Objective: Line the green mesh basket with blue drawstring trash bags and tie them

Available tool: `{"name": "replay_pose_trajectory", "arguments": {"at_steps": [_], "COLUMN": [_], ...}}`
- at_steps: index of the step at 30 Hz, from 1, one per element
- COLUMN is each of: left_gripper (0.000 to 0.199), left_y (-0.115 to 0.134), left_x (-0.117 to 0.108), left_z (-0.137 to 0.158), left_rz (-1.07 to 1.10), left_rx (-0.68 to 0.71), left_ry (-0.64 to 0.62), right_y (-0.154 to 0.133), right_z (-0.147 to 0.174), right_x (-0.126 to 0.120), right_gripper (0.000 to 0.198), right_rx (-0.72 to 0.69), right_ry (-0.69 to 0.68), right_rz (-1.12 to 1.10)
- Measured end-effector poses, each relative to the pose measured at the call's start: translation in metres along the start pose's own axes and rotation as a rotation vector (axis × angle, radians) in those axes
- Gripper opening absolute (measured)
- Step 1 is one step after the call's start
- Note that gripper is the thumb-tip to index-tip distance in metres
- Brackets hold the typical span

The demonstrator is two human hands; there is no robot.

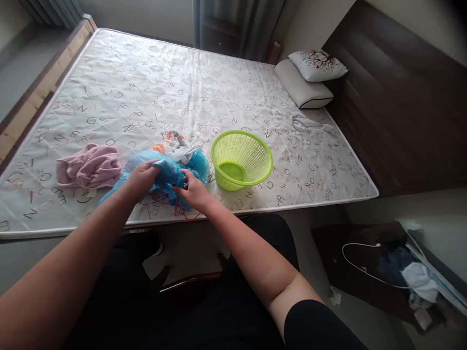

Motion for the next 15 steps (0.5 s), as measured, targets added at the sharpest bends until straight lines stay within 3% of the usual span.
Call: {"name": "replay_pose_trajectory", "arguments": {"at_steps": [3,5,7,9,12,15], "left_gripper": [0.03,0.036,0.042,0.042,0.055,0.07], "left_y": [-0.003,-0.011,-0.022,-0.029,-0.026,-0.012], "left_x": [-0.004,-0.018,-0.034,-0.046,-0.047,-0.043], "left_z": [0.0,-0.004,-0.008,-0.007,0.003,0.02], "left_rz": [-0.165,-0.257,-0.259,-0.171,0.1,0.32], "left_rx": [0.067,0.099,0.044,-0.046,-0.137,-0.102], "left_ry": [-0.009,0.021,0.043,-0.009,-0.193,-0.183], "right_y": [-0.003,-0.008,-0.013,-0.017,-0.019,-0.02], "right_z": [-0.003,-0.004,-0.001,0.006,0.019,0.032], "right_x": [-0.01,-0.022,-0.034,-0.041,-0.042,-0.039], "right_gripper": [0.016,0.011,0.013,0.014,0.013,0.014], "right_rx": [-0.104,-0.141,-0.132,-0.104,0.003,0.16], "right_ry": [0.101,0.174,0.23,0.247,0.236,0.236], "right_rz": [0.143,0.204,0.233,0.216,0.087,-0.159]}}
Point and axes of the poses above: each hand's wrist, its own z-axis away from the middle knuckle, its own x-axis out of the palm, y = z × x, the point moved 3 cm from there along -z, towards the middle knuckle, and after that the axes turned 7 degrees about y, right-handed, at the moved point
